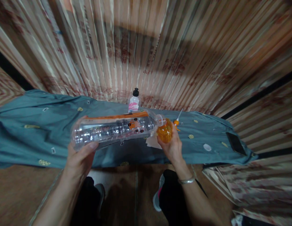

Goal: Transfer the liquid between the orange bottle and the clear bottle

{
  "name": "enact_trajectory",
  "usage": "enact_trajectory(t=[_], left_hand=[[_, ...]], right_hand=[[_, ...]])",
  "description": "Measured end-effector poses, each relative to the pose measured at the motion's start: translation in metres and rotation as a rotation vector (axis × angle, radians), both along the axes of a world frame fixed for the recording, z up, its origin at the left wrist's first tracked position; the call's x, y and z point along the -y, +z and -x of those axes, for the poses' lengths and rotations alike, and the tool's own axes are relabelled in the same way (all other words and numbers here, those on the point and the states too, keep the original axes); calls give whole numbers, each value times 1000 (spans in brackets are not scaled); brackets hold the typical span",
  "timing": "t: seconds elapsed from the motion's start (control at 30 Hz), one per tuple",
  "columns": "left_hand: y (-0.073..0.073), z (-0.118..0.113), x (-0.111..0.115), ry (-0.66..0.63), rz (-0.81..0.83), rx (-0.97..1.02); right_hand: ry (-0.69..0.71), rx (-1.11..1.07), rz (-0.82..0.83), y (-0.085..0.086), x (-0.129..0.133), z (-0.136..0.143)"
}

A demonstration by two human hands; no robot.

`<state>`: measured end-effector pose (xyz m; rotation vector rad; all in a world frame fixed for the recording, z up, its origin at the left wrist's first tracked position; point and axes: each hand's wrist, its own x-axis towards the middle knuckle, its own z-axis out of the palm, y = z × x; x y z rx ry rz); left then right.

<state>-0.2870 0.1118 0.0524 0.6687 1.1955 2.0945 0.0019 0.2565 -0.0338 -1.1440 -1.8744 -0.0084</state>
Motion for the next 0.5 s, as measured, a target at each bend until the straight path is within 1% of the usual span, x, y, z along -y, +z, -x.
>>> enact_trajectory(t=[0.17, 0.37, 0.5], left_hand=[[-3, 2, -1, -6, 2, -33], [1, 1, -2, 3, 15, -1], [1, -1, -3, 17, 20, 9]], right_hand=[[-9, 8, 9, 0, 0, 0], [-11, 7, 1, 1, 1, 0], [-3, 12, 25, 0, 0, -1]])
